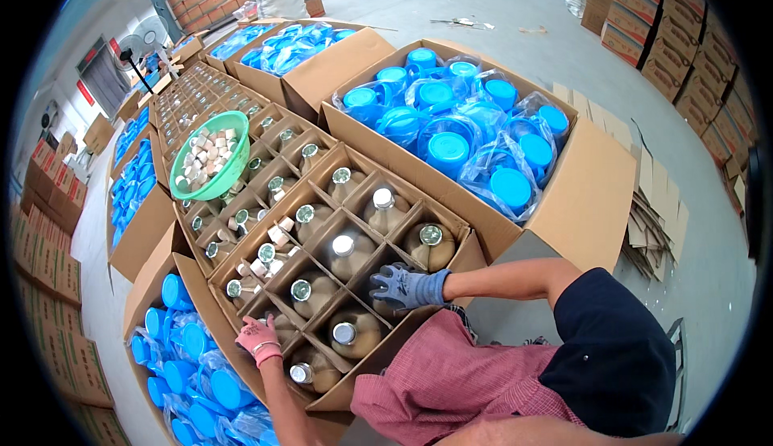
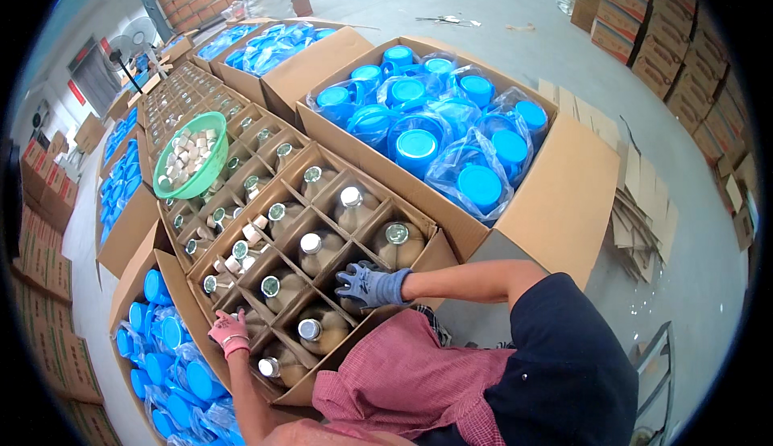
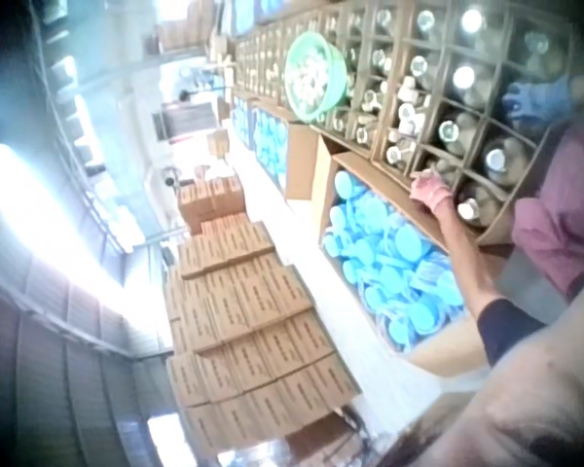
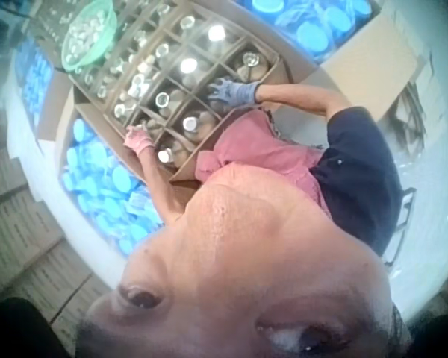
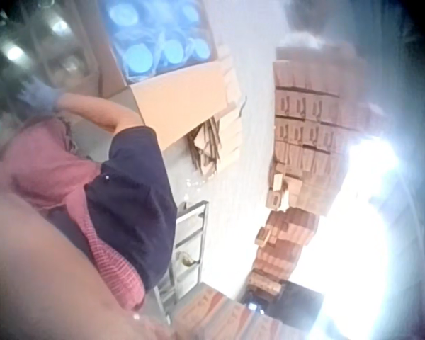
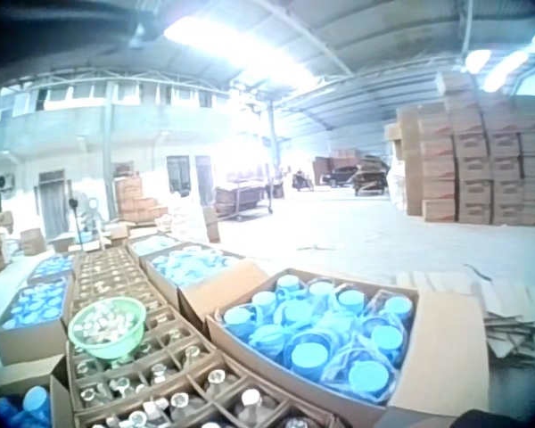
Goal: The person assembles blue plastic containers by inserting metal canisters into them and screwing on lids. They handle multiple units, moving them from a cardboard box to a green basin and then back into the box.
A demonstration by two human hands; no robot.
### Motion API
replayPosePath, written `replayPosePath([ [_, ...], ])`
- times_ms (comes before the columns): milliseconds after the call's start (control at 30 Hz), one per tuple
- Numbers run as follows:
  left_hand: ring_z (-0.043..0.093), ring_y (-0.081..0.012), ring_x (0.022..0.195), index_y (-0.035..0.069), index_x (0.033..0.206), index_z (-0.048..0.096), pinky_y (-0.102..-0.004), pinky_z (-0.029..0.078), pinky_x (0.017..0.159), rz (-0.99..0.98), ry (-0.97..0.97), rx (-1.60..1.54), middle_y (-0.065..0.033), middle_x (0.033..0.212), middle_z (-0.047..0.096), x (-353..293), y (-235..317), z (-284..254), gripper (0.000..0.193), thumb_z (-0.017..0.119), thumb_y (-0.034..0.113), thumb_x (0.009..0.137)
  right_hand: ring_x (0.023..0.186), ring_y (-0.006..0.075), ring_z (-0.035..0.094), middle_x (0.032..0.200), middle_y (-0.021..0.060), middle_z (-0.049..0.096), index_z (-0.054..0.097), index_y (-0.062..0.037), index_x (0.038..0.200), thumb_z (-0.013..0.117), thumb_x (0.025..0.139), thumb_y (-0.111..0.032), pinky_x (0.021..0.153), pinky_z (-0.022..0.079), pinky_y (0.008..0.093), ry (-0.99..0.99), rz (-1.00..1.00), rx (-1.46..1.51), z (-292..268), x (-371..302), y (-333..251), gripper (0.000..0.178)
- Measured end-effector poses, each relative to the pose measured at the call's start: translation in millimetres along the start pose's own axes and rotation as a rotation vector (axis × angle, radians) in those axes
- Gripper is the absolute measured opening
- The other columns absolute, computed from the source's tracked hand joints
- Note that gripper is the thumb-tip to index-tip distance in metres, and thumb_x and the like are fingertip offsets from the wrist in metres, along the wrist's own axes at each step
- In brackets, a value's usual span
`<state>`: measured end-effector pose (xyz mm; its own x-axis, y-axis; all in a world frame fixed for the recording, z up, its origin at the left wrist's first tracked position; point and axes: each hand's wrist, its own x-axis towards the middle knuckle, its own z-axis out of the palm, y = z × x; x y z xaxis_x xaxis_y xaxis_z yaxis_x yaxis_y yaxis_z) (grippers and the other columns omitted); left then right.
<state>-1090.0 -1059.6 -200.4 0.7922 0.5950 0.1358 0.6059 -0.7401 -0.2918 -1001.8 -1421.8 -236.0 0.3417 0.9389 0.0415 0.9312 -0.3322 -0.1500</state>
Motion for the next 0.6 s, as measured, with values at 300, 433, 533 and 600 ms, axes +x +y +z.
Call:
replayPosePath([
  [300,0.065,-0.0290,0.089,-0.001,0.097,0.066,-0.0375,0.050,0.074,0.095,-0.330,0.070,-0.0153,0.096,0.065,27,12,8,0.073,0.047,0.066,0.079,0.111,0.0386,0.045,0.131,0.0181,0.040,0.046,-0.0159,0.128,0.055,0.080,-0.040,0.092,0.036,0.0516,0.037,0.014,0.084,-2,-11,8,0.054],
  [433,0.061,-0.0284,0.098,0.008,0.116,0.056,-0.0365,0.050,0.077,0.031,-0.359,-0.019,-0.0139,0.110,0.059,11,-27,-15,0.062,0.050,0.059,0.081,0.111,0.0379,0.045,0.126,0.0186,0.045,0.052,-0.0137,0.121,0.058,0.078,-0.038,0.090,0.037,0.0514,0.114,-0.081,0.074,10,15,4,0.050],
  [533,0.057,-0.0235,0.084,0.043,0.119,0.048,-0.0345,0.049,0.062,0.652,-0.018,0.185,-0.0087,0.095,0.048,13,-32,20,0.041,0.045,0.016,0.089,0.110,0.0377,0.045,0.119,0.0181,0.049,0.056,-0.0101,0.114,0.061,0.076,-0.030,0.088,0.038,0.0538,0.058,-0.051,0.033,-24,4,9,0.043],
  [600,0.061,-0.0287,0.096,0.014,0.116,0.059,-0.0389,0.049,0.076,0.221,-0.501,-0.020,-0.0156,0.101,0.063,40,5,-14,0.055,0.046,0.057,0.085,0.104,0.0349,0.049,0.113,0.0180,0.052,0.056,-0.0078,0.110,0.062,0.074,-0.025,0.086,0.040,0.0511,-0.202,0.066,0.069,-56,12,8,0.040],
])
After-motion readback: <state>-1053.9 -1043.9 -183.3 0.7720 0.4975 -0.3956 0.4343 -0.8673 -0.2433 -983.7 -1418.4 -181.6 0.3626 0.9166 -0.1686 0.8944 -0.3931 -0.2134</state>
